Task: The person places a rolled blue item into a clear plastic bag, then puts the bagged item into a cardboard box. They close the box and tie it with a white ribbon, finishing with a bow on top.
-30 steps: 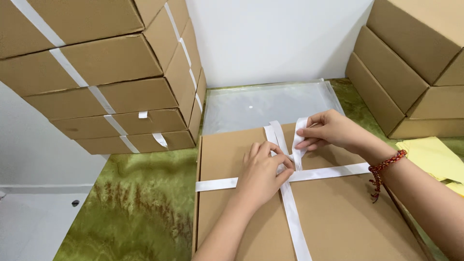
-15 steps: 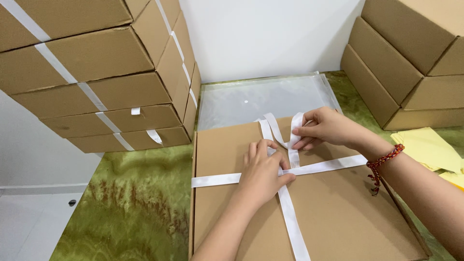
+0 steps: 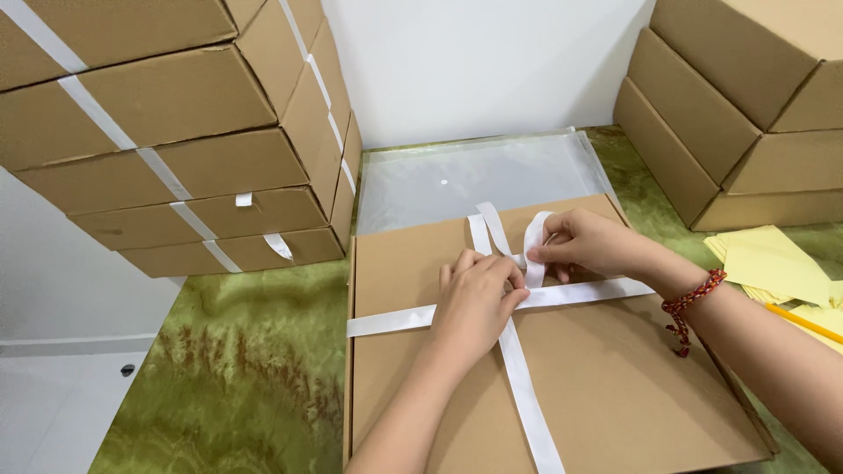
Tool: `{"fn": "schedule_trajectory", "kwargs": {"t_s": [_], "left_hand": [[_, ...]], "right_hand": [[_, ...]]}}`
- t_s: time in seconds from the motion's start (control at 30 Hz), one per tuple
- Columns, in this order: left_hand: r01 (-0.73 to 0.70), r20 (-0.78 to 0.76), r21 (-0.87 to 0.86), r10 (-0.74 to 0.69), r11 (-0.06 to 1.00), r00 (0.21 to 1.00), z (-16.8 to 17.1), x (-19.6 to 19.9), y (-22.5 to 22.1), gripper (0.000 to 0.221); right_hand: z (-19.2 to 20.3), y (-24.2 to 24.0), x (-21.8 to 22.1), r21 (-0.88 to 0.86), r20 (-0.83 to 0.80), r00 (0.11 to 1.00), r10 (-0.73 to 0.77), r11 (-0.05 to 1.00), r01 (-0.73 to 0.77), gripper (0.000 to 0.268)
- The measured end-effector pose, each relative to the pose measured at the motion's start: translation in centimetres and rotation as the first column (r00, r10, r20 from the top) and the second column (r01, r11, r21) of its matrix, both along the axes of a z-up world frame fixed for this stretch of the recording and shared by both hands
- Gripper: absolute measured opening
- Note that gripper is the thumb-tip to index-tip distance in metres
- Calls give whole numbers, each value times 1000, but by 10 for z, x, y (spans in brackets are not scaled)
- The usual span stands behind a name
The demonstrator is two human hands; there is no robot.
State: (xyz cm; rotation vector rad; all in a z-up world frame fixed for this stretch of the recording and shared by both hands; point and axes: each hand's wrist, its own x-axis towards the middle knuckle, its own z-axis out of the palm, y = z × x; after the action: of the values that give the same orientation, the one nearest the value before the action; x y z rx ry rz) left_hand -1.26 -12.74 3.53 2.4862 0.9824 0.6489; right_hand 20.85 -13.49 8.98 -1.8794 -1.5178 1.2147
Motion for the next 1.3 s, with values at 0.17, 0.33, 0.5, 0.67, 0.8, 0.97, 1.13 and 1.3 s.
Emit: {"fn": "schedule_trajectory", "kwargs": {"t_s": [0.17,0.33,0.5,0.67,0.8,0.97,1.13,1.3], "left_hand": [[8,17,-17,-8,1000,1000,-4,0,2,12],[14,21,-44,-13,999,1000,2,-2,1,10],[10,45,-55,-8,998,999,11,-2,-4,8],[142,26,-27,-141,990,990,33,-10,-16,13],[185,-52,-103,-191,977,980,25,-9,-17,25],[130,-34,-184,-138,974,990,4,2,-11,12],[142,-37,-216,-154,966,987,11,3,-12,7],[314,197,-314,-262,896,945,32,-2,-21,10]], "right_hand": [[-29,30,23,340,275,950,-151,939,50,17],[-15,17,8,194,-7,999,-47,980,47,11],[-40,19,23,31,10,995,95,995,-95,10],[-36,8,22,-15,213,964,161,987,-162,14],[11,-35,-1,-5,357,926,121,992,-127,29],[-20,-61,26,180,602,796,64,960,-213,25],[-26,-97,14,213,490,869,67,957,-195,17],[-29,-119,-6,372,475,872,121,870,-323,42]]}}
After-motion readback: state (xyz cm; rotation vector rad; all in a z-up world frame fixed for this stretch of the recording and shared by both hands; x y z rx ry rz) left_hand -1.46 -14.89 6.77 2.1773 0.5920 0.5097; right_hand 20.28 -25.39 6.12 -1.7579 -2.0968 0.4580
